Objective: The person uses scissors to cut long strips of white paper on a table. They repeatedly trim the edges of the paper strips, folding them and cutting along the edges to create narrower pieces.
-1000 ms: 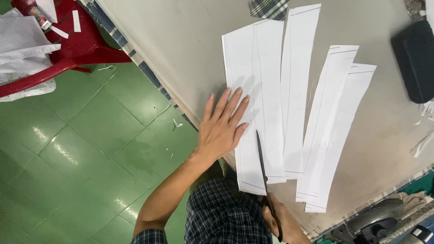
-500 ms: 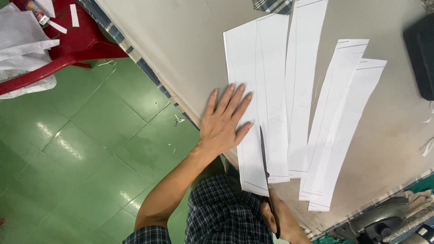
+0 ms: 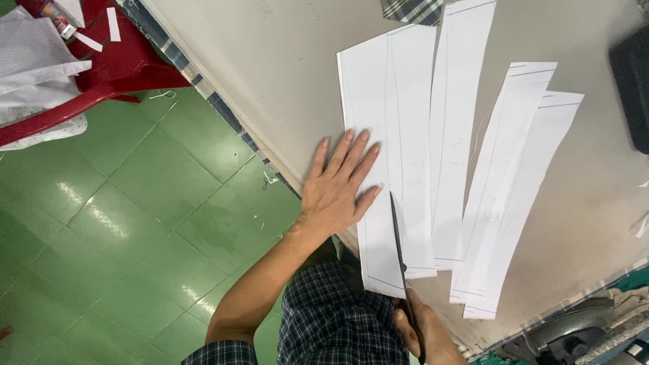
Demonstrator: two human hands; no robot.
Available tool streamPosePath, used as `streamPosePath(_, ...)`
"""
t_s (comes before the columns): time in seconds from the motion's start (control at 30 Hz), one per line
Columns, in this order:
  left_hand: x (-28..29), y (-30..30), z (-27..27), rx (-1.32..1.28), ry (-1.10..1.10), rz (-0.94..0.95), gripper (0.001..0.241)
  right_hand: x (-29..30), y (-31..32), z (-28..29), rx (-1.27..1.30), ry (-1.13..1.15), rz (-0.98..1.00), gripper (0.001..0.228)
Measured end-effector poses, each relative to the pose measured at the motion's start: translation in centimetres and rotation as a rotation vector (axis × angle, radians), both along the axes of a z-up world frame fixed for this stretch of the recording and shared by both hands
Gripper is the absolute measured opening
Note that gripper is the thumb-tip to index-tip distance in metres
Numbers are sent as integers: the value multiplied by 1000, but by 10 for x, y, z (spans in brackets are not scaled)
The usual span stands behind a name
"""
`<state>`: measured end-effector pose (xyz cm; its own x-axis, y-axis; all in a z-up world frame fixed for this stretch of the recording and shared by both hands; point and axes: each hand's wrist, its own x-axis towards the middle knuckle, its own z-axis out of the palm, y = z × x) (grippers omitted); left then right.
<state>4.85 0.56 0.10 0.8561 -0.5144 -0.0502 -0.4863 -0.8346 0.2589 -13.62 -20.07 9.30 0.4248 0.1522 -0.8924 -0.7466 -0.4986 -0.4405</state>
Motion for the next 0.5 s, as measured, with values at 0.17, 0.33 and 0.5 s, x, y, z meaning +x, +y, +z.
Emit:
streamPosePath(0.17, 0, 0, -1, 31, 8, -2, 65, -10, -14, -34, 197, 18, -90, 52)
streamPosePath(0.33, 1, 0, -2, 67, 18, -9, 68, 10, -7, -47, 37, -70, 51, 55)
streamPosePath(0.5, 1, 0, -5, 93, 14, -4, 70, 19, -5, -46, 64, -87, 71, 49)
